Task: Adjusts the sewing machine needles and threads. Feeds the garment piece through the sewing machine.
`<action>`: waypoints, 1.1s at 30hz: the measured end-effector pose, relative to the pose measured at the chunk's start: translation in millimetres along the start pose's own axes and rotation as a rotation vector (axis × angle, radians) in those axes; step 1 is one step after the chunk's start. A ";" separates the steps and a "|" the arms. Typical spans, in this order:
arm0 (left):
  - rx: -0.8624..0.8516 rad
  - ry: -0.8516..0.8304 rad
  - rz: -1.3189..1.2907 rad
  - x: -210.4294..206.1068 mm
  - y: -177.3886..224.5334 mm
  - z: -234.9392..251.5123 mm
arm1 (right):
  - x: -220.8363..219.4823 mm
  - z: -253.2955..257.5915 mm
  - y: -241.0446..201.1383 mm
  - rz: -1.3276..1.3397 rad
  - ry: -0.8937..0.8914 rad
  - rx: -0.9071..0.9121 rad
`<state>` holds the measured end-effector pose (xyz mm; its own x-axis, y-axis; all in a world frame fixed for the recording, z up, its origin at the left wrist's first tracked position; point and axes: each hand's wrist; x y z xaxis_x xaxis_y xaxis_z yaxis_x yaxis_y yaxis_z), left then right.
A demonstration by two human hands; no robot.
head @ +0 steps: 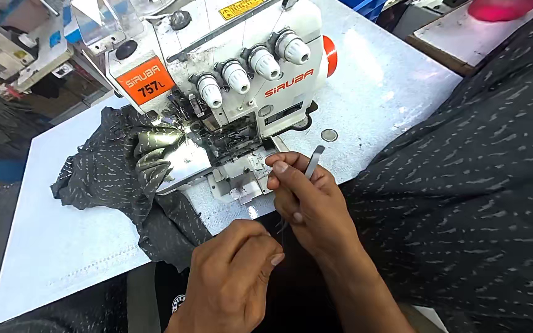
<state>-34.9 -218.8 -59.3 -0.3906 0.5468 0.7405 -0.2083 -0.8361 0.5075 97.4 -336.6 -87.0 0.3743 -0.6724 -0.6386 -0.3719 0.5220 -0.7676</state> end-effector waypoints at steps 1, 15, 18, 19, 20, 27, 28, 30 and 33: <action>-0.016 0.012 0.017 -1.8 0.7 2.3 | 1.0 -1.0 -0.2 -0.129 0.020 0.051; -0.046 0.228 -0.066 -25.9 13.7 57.7 | 17.5 7.6 -8.0 -0.678 0.078 0.318; -0.027 0.243 -0.190 -30.6 24.1 74.0 | 21.4 7.1 -11.7 -0.711 0.042 0.347; -0.034 0.239 -0.208 -32.7 26.9 75.9 | 21.7 6.0 -16.0 -0.706 0.025 0.338; -0.042 0.233 -0.223 -35.4 28.3 76.2 | 22.0 4.5 -19.4 -0.694 0.018 0.323; -0.011 0.215 -0.294 -44.7 31.9 63.2 | 34.0 5.2 -12.1 -0.574 -0.019 0.242; -0.004 0.224 -0.303 -43.3 33.3 62.4 | 32.5 5.4 -13.6 -0.529 -0.027 0.221; 0.000 0.228 -0.319 -38.5 35.2 60.3 | 28.5 5.2 -16.4 -0.442 -0.045 0.182; -0.005 0.189 -0.347 -26.7 37.1 53.5 | 22.3 5.1 -18.3 -0.345 -0.093 0.151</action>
<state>15.8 -262.0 -36.7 -0.4548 0.7794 0.4309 -0.3614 -0.6037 0.7106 116.9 -358.5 -87.4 0.5337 -0.7749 -0.3387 -0.0844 0.3497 -0.9330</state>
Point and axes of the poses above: each hand's wrist, its own z-axis towards the middle knuckle, its own x-axis out of the back of the hand, y = z × x, and after that the axes turned 4 degrees about z, right-handed
